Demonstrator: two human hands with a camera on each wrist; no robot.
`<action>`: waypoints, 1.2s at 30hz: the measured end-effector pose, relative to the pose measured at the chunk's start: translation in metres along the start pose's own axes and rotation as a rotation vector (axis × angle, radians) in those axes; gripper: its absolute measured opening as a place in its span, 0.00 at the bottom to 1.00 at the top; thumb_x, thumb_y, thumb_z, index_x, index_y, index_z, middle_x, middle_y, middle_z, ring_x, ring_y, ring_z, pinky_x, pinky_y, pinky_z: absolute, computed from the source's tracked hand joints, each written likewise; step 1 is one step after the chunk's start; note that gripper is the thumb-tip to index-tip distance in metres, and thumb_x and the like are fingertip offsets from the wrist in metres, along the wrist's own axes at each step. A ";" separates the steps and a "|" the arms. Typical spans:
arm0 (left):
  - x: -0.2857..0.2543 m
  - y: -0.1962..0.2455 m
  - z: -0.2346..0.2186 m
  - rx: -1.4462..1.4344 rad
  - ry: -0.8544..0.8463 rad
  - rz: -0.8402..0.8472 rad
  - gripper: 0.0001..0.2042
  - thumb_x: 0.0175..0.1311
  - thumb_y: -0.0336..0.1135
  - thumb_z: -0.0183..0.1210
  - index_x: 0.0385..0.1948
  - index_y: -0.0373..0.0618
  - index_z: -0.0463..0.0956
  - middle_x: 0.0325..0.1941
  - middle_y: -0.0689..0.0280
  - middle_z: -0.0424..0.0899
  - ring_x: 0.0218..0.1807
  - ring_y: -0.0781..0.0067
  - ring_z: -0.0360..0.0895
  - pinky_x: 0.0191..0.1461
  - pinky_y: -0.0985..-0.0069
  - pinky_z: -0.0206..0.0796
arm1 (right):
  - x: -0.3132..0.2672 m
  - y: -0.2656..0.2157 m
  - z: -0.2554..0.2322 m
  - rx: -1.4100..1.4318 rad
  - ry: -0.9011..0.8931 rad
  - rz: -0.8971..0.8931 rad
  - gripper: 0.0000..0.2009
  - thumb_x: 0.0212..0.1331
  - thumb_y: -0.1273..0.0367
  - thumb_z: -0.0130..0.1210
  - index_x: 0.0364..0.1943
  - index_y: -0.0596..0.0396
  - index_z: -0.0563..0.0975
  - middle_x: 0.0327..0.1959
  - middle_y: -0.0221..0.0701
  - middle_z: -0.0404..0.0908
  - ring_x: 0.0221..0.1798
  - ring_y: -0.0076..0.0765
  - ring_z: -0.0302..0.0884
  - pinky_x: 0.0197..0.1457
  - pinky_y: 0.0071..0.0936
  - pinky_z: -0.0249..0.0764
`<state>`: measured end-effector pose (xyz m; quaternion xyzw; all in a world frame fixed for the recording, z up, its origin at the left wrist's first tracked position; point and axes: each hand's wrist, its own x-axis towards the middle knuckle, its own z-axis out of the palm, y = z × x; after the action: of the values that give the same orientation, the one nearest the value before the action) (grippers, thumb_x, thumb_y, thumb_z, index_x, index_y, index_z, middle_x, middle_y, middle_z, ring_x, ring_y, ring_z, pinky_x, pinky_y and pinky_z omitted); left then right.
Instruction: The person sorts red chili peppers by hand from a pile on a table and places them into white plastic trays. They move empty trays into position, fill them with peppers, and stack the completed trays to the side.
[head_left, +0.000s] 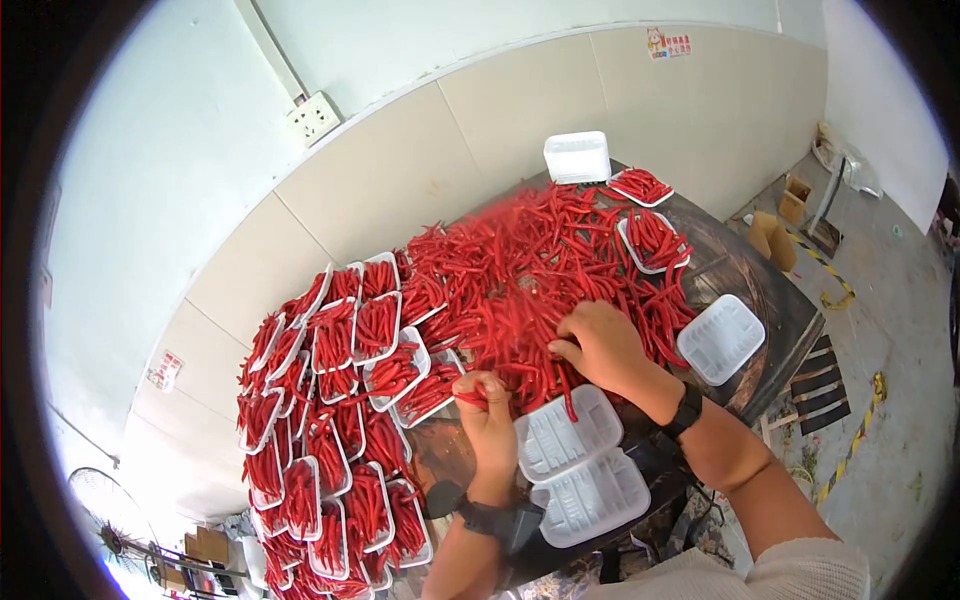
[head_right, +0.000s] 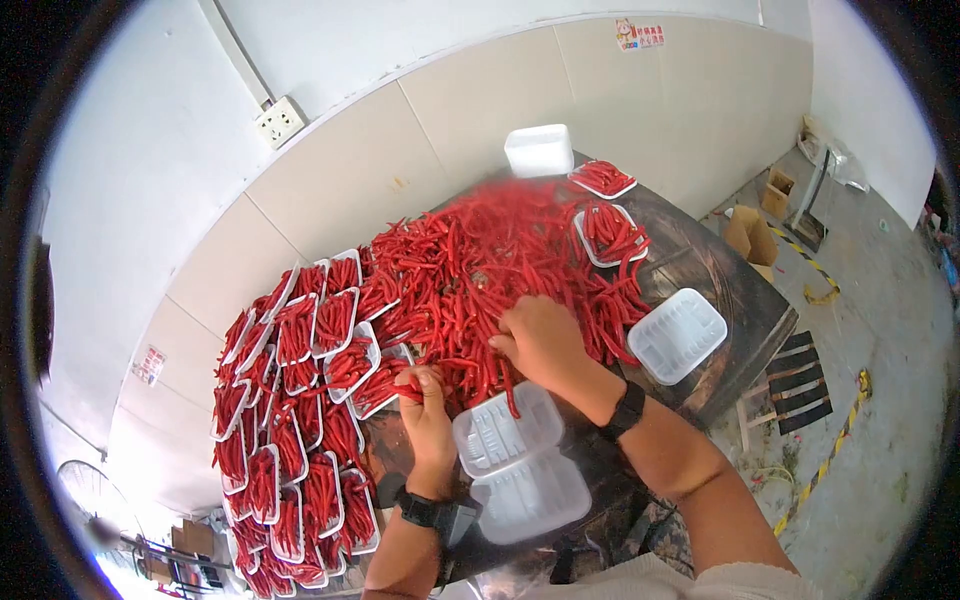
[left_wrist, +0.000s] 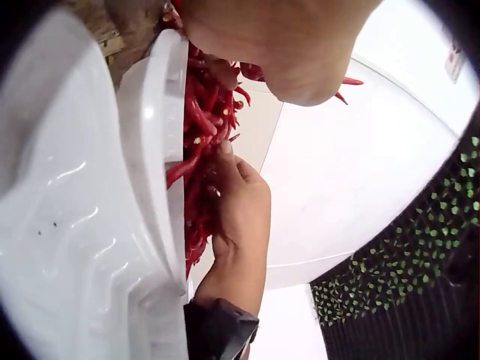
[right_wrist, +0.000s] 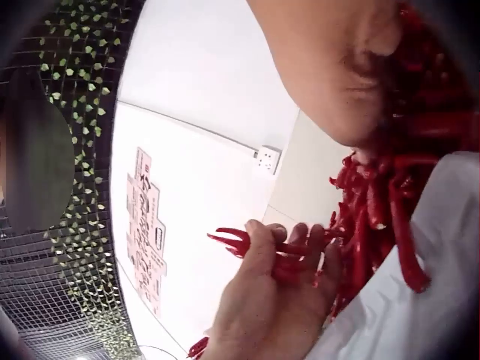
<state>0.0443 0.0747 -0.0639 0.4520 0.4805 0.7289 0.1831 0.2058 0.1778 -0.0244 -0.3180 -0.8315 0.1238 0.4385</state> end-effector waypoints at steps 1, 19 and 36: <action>-0.001 -0.003 0.005 0.119 0.054 0.046 0.10 0.78 0.40 0.46 0.38 0.46 0.68 0.33 0.70 0.75 0.35 0.79 0.72 0.39 0.78 0.71 | -0.002 0.008 0.004 -0.085 -0.043 -0.014 0.07 0.54 0.66 0.64 0.30 0.53 0.79 0.29 0.37 0.78 0.37 0.50 0.77 0.40 0.45 0.71; 0.000 0.012 0.002 -0.100 0.018 -0.242 0.10 0.77 0.43 0.47 0.39 0.47 0.69 0.28 0.72 0.72 0.27 0.83 0.70 0.31 0.84 0.64 | 0.005 -0.002 0.010 -0.097 0.046 -0.028 0.07 0.54 0.65 0.63 0.28 0.53 0.80 0.29 0.36 0.77 0.37 0.50 0.75 0.41 0.44 0.71; 0.000 0.020 0.006 -0.132 -0.177 -0.191 0.09 0.74 0.40 0.54 0.43 0.46 0.69 0.23 0.74 0.71 0.22 0.87 0.66 0.24 0.86 0.56 | -0.007 -0.046 0.016 0.574 -0.153 0.020 0.07 0.60 0.69 0.59 0.37 0.57 0.79 0.33 0.41 0.82 0.36 0.49 0.82 0.38 0.39 0.75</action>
<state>0.0524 0.0685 -0.0461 0.4537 0.4542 0.6954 0.3228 0.1764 0.1397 -0.0161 -0.1787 -0.7900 0.3817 0.4453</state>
